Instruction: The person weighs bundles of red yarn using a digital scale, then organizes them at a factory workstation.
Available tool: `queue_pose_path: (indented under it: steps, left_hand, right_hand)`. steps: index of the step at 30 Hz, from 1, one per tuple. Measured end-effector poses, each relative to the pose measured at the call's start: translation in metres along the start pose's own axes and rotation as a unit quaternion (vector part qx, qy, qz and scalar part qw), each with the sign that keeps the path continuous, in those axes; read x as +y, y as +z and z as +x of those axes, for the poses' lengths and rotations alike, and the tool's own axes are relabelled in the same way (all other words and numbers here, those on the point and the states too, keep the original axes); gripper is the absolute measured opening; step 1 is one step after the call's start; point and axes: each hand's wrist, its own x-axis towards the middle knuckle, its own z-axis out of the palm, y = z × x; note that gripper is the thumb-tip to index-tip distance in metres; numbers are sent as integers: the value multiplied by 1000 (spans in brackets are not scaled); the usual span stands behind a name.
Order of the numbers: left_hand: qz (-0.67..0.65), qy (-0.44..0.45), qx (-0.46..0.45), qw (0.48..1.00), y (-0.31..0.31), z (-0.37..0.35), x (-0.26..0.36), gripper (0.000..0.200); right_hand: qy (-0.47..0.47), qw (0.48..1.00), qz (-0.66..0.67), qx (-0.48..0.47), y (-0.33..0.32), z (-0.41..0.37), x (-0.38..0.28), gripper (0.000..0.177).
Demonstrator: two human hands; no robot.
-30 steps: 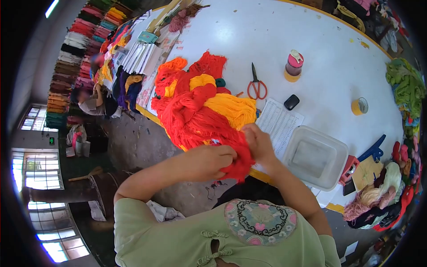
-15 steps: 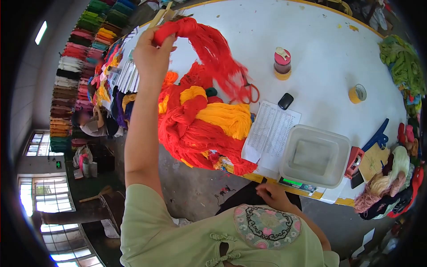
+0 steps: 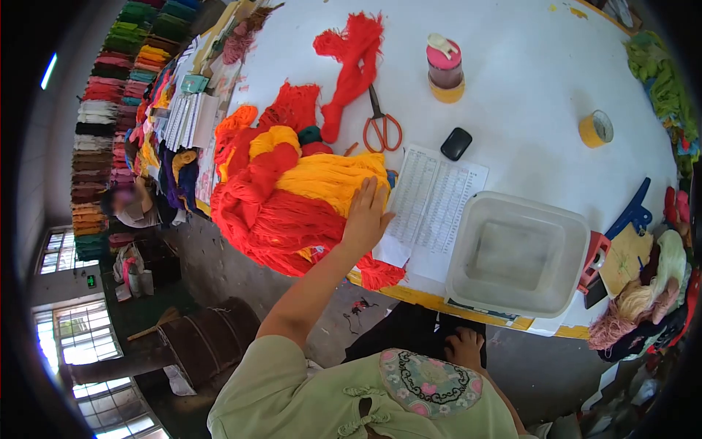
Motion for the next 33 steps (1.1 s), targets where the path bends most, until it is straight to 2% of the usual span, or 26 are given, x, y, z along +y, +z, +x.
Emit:
queue_pose_path:
  steps: [2, 5, 8, 9, 12, 13, 14, 18, 20, 21, 22, 23, 24, 25, 26, 27, 28, 29, 32, 33]
  left_hand:
    - [67, 32, -3, 997, 5, -19, 6, 68]
    - [64, 38, 36, 997, 26, -24, -2, 65]
    - [60, 57, 79, 993, 35, -26, -7, 60]
    - [75, 63, 84, 992, 37, -29, -10, 60]
    - [101, 81, 108, 986, 42, -33, -12, 60]
    - [101, 82, 120, 984, 43, -34, -11, 60]
    - [100, 84, 134, 982, 45, -37, -12, 60]
    - [-47, 122, 223, 966, 48, -54, -17, 58]
    - [-149, 160, 267, 939, 32, -63, -20, 60]
    - [-131, 189, 314, 921, 11, -74, -18, 59]
    - [-36, 191, 361, 912, -19, -84, -21, 54]
    - [83, 179, 410, 891, -53, -91, -25, 47]
    - [132, 155, 478, 854, -88, -94, -32, 47]
    - [153, 126, 498, 844, -123, -91, -57, 42]
    - [196, 67, 583, 786, -150, -82, -75, 43]
    - [235, 0, 598, 766, -173, -80, -91, 48]
    - [176, -100, 506, 839, -185, -73, -122, 47]
    - [112, -196, 396, 890, -191, -71, -145, 45]
    - [67, -166, 407, 896, -194, -97, -146, 39]
    - [53, -104, 499, 859, -195, -107, -150, 37]
  right_hand:
    - [0, 1000, -8, -2, 15, 6, 8, 37]
    - [16, 999, -10, -44, 40, 21, 24, 48]
    - [31, 998, -58, -17, 71, 31, 42, 53]
    - [25, 996, -72, 36, 79, 33, 46, 54]
    - [8, 994, -91, 55, 101, 35, 74, 51]
    - [-7, 984, -142, 104, 117, 36, 86, 42]
    - [-36, 981, -145, 127, 130, 34, 100, 40]
    - [-110, 960, -150, 207, 151, 19, 126, 37]
    - [-77, 966, -130, 210, 147, 1, 114, 37]
    - [-50, 968, -134, 204, 151, -10, 112, 43]
    - [-54, 966, -130, 219, 155, -19, 110, 40]
    - [-56, 962, -125, 236, 158, -25, 106, 38]
    - [-57, 958, -119, 256, 159, -30, 101, 36]
    - [-65, 954, -117, 269, 159, -33, 97, 36]
    - [-71, 950, -114, 282, 158, -37, 93, 36]
    - [-75, 947, -111, 292, 158, -42, 89, 36]
    - [-81, 945, -108, 299, 160, -45, 88, 36]
    - [-86, 943, -105, 304, 162, -46, 88, 36]
    - [-88, 942, -109, 305, 165, -51, 85, 36]
    - [-88, 941, -115, 305, 165, -53, 79, 37]
